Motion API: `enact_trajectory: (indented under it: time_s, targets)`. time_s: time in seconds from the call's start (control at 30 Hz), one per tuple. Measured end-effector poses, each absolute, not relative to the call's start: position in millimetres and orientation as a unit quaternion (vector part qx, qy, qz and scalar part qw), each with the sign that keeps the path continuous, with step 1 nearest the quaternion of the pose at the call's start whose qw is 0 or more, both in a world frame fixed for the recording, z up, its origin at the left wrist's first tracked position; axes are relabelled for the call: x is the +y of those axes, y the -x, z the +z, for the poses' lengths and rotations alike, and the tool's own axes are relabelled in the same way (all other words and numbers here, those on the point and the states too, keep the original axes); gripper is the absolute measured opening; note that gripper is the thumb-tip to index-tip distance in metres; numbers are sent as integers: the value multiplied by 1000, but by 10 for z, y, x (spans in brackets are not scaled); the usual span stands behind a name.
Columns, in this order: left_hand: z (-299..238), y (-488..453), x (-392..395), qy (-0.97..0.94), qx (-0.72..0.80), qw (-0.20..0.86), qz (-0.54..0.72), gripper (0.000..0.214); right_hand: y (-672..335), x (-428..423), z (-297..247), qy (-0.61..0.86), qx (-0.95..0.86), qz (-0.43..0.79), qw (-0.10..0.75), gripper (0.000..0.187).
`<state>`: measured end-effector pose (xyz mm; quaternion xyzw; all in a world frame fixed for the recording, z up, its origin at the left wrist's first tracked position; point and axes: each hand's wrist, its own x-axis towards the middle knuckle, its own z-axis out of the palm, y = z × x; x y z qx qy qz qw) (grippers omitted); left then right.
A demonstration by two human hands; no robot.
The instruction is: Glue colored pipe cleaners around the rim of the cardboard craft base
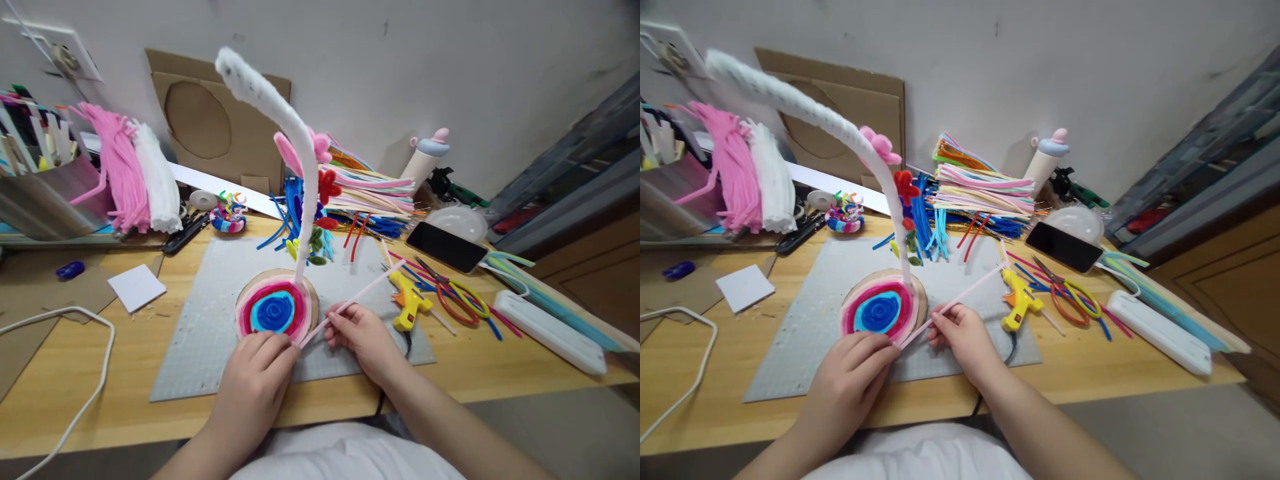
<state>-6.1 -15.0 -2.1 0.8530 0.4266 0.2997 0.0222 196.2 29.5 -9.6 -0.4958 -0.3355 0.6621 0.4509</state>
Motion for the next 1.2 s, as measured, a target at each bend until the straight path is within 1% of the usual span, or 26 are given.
enact_trajectory:
  time_s: [0.2, 0.3, 0.37, 0.47, 0.57, 0.63, 0.7, 0.73, 0.77, 0.8, 0.83, 0.87, 0.9, 0.93, 0.97, 1.0, 1.07, 1.2]
  targets:
    - [-69, 77, -164, -876, 393, -65, 271, 26, -1946, 325, -109, 499, -335, 658, 454, 42]
    - [-65, 67, -177, -874, 397, -73, 272, 22, -1960, 325, -99, 494, -345, 655, 455, 41]
    - [-52, 61, -193, -864, 401, -61, 298, 19, -1981, 275, -64, 489, -356, 653, 456, 40]
    - [-21, 52, -220, -843, 412, -40, 342, 19, -2006, 98, 25, 463, -405, 653, 443, 32]
    - [13, 44, -240, -852, 393, -24, 345, 17, -2025, -117, 111, 407, -520, 619, 425, 16]
    - [21, 44, -251, -868, 366, -7, 336, 19, -2083, -205, 137, 354, -652, 536, 403, 9]
    - [10, 55, -266, -877, 353, 3, 326, 20, -2229, -217, 130, 329, -773, 397, 371, 19]
    - [-1, 66, -276, -880, 352, 3, 319, 20, -2343, -195, 115, 352, -802, 320, 362, 25]
    - [-12, 80, -285, -882, 351, -1, 313, 20, -2482, -157, 98, 417, -794, 239, 372, 26]
    - [-21, 94, -293, -884, 350, -6, 308, 20, -2642, -106, 81, 512, -749, 161, 389, 23]
    - [-29, 108, -299, -887, 348, -8, 305, 20, -2816, -46, 67, 624, -671, 108, 386, 20]
    - [-32, 120, -303, -889, 343, -7, 303, 20, -2992, 21, 58, 716, -599, 82, 349, 23]
    - [-33, 128, -303, -891, 341, -5, 301, 21, -3159, 91, 54, 775, -564, 75, 276, 29]
    - [-31, 132, -301, -892, 339, -2, 299, 22, -3308, 160, 54, 818, -540, 76, 182, 40]
    - [-29, 133, -298, -893, 337, 0, 298, 22, -3428, 226, 57, 836, -527, 113, 103, 50]
    - [-28, 130, -292, -894, 337, 4, 295, 22, -3514, 286, 59, 841, -518, 146, 59, 56]
    - [-32, 119, -283, -895, 338, 11, 292, 21, -3580, 382, 54, 840, -513, 177, 30, 61]
    - [-65, 105, -278, -893, 340, 18, 295, 19, -3450, 470, 6, 840, -512, 172, 42, 60]
